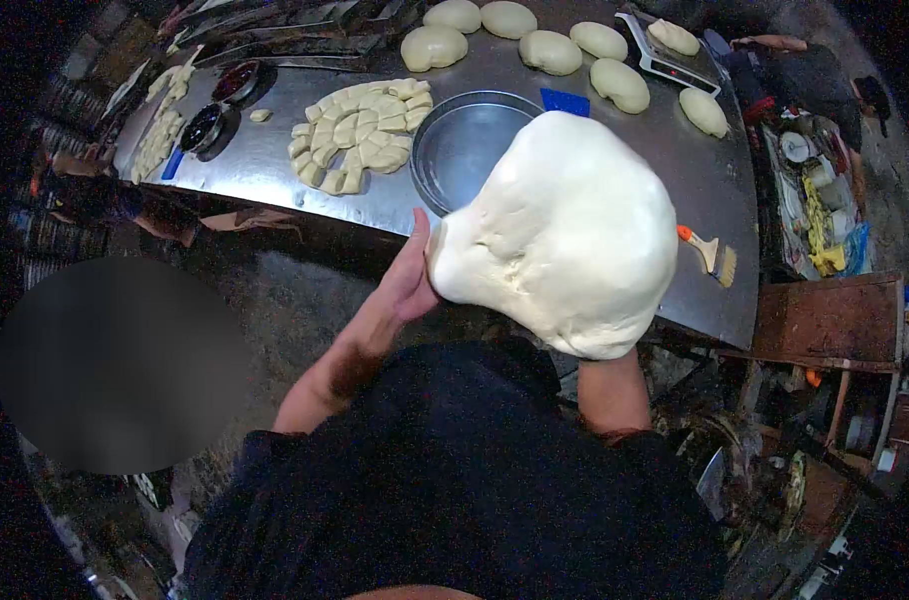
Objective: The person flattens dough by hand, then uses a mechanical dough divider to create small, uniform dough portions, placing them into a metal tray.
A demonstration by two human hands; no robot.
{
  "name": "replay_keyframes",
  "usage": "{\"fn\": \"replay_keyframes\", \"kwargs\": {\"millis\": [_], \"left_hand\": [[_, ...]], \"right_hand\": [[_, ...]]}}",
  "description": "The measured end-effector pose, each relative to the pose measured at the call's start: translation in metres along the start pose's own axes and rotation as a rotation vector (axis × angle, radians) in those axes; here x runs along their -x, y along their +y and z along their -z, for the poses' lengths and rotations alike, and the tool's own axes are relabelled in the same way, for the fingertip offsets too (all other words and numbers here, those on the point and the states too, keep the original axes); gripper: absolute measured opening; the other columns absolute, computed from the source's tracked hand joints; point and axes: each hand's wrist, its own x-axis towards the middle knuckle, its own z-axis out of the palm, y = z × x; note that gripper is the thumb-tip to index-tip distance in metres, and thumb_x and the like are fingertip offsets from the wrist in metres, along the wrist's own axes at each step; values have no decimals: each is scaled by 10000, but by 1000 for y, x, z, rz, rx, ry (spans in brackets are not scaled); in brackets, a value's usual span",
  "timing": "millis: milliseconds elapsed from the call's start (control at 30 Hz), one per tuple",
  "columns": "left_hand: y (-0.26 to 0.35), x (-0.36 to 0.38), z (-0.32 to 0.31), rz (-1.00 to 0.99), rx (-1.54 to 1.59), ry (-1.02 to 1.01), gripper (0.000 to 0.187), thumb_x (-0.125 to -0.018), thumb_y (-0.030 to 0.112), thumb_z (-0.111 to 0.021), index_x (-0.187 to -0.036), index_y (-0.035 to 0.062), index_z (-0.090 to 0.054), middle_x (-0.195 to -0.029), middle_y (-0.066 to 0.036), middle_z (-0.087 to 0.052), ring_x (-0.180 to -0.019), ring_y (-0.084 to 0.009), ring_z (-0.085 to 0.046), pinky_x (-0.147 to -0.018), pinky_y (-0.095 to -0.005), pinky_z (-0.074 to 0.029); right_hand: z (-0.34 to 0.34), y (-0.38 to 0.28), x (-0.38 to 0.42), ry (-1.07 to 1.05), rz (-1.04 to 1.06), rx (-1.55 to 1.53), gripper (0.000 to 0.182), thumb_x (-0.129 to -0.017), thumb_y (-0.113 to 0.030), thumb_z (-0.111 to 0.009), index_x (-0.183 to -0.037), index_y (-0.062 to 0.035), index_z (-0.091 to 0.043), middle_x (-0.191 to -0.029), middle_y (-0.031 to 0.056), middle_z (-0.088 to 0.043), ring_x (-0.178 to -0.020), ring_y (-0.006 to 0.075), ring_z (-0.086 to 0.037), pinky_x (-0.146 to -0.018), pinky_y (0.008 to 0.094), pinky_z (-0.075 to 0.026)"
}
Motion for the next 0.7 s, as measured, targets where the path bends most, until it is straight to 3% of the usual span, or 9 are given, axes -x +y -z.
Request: {"fn": "replay_keyframes", "kwargs": {"millis": [67, 133, 267, 333, 433, 533, 600, 667, 700], "left_hand": [[19, 2, 23, 117, 113, -5, 783, -940, 653, -280, -1392, 22, -386, -1346, -161, -513, -1226, -274, -518, -1005, -419, -449], [45, 7, 42, 107, -212, 96, 695, -977, 584, -318, -1379, 24, -407, -1269, -152, -563, -1126, -255, -578, -954, -370, -477], [94, -8, 48, -288, -602, 543, 401, -990, 333, -448, -1177, -4, -560, -962, -110, -645, -836, -159, -616, -737, -292, -510], [102, -36, 39, -398, -462, 594, 291, -949, 230, -554, -1076, -24, -617, -845, -88, -651, -712, -136, -610, -651, -232, -495], [111, -102, 42, -614, -853, 617, 195, -893, 138, -615, -913, -41, -691, -751, -74, -665, -672, -113, -615, -636, -243, -492], [87, -161, 56, -567, -1527, 525, 188, -876, 138, -612, -947, -10, -703, -971, -124, -702, -884, -258, -676, -792, -338, -528], [79, -205, 98, -664, -2115, 54, 339, -925, 203, -510, -1185, 15, -620, -1403, -178, -464, -1357, -377, -343, -1103, -419, -302], [48, -234, 148, -585, -2398, 47, 632, -936, 357, -485, -1456, 44, -311, -1527, -232, -221, -1416, -425, -187, -1125, -528, -223], [41, -234, 145, -524, -2403, 80, 677, -943, 413, -446, -1476, 40, -258, -1536, -250, -163, -1415, -454, -144, -1122, -570, -178]], "right_hand": [[-6, -1, -19, 13, 8, 29, 549, -921, -364, -467, -1421, -154, -383, -1446, 138, -381, -1321, 314, -360, -1084, 489, -275], [-12, -11, -54, -16, 62, 92, 558, -915, -364, -476, -1426, -162, -381, -1457, 140, -368, -1334, 319, -346, -1092, 497, -261], [-34, -19, -157, -246, 214, 342, 578, -902, -364, -494, -1437, -179, -377, -1480, 144, -344, -1361, 330, -318, -1109, 514, -234], [-36, 26, -229, -498, 226, 754, 588, -896, -364, -503, -1442, -188, -375, -1491, 146, -331, -1374, 336, -303, -1117, 522, -220], [-18, 150, -286, -648, 511, 1764, 605, -886, -364, -516, -1450, -200, -372, -1508, 149, -313, -1394, 344, -282, -1129, 534, -200], [-6, 187, -265, -507, 554, 1884, 676, -851, -410, -543, -1462, -196, -353, -1512, 145, -318, -1426, 324, -226, -1145, 536, -144], [11, 195, -312, -558, 491, 1668, 649, -844, -374, -553, -1441, -184, -384, -1481, 163, -364, -1374, 313, -330, -1120, 478, -247], [-22, 119, -336, -196, -86, 1288, 480, -816, -131, -564, -1282, -19, -546, -1182, 212, -618, -1091, 301, -606, -950, 338, -457], [-11, 137, -323, -12, 350, 1422, 397, -818, -135, -561, -1196, -19, -604, -1147, 203, -639, -1053, 288, -627, -919, 331, -475]]}}
